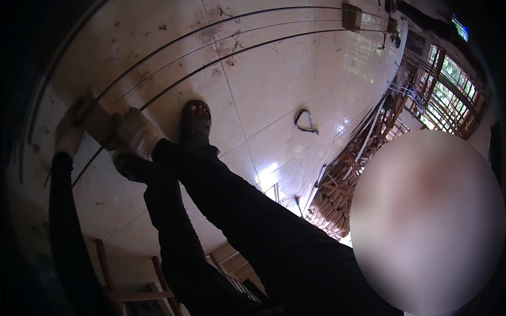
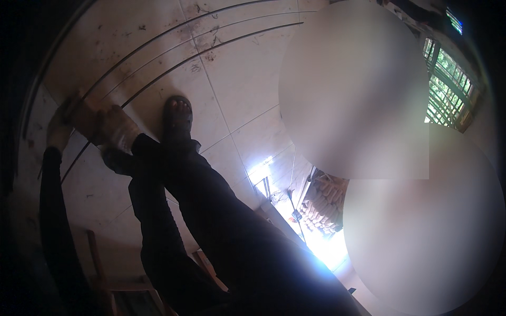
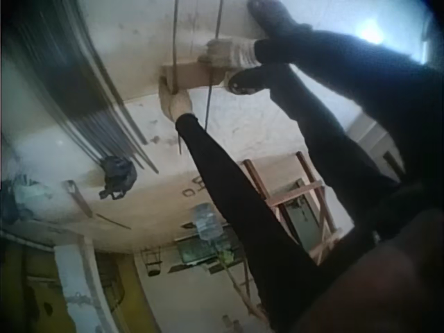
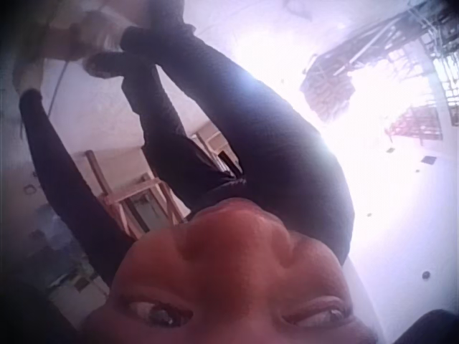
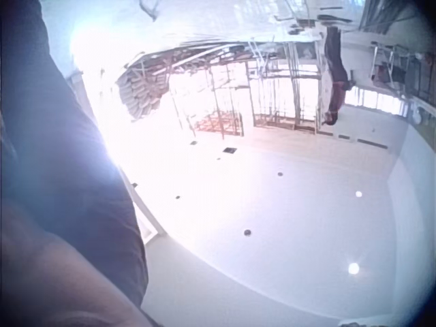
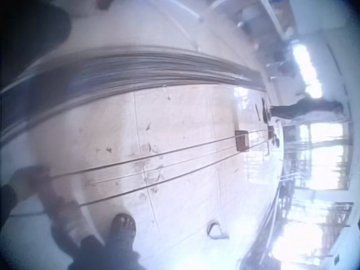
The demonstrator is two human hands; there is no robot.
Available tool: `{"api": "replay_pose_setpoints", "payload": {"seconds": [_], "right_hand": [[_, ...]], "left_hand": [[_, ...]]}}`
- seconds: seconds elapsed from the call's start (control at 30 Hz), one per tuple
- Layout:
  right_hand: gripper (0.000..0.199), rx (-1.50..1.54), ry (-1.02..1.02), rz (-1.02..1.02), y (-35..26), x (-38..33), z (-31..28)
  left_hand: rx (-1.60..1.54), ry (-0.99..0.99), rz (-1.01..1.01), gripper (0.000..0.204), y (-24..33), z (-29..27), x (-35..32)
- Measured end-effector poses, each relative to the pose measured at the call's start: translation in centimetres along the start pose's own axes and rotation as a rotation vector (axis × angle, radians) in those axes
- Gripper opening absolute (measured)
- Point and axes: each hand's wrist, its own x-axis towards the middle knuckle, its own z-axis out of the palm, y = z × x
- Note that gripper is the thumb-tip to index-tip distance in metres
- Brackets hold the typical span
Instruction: The person assembles rectangular rebar cages by placing pre-bent wire ties onto long steel rods laid on the floor. They repeatedly pick up ties, position them along the rods, and adjust the alignment while another worker assists nearby.
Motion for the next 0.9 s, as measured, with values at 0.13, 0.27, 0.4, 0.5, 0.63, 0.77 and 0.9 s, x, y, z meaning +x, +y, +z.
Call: {"api": "replay_pose_setpoints", "payload": {"seconds": [0.13, 0.27, 0.4, 0.5, 0.63, 0.77, 0.9], "right_hand": [[0.024, 0.113, -0.037, 0.089, 0.5, -0.1, -0.3], [0.026, 0.318, -0.026, 0.204, 0.3, 0.1, -0.1], [0.033, 0.018, -0.113, 0.065, 0.5, 0.3, 0.3], [0.023, 0.152, -0.158, 0.168, -0.1, 1.6, -3.1], [0.015, 0.036, -0.020, -0.020, -1.5, 1.3, 0.4], [0.028, 0.126, -0.104, 0.062, 1.2, 1.0, -2.1], [0.040, 0.302, -0.007, -0.033, 1.6, 0.5, -0.9]], "left_hand": [[0.020, -0.005, 0.006, 0.059, 1.9, -1.1, -0.4], [0.029, 0.016, -0.044, 0.054, -0.7, -0.9, 0.4], [-0.016, -0.001, 0.100, 0.051, -3.5, -0.9, 1.8], [-0.118, -0.017, 0.109, 0.051, -5.4, -0.7, 1.9], [0.331, 0.047, 0.179, 0.057, -8.7, 0.3, -1.4], [0.630, 0.391, -0.167, 0.049, 2.0, 1.8, -3.8], [0.604, 0.376, -0.030, 0.025, 2.4, 1.5, -6.3]]}}
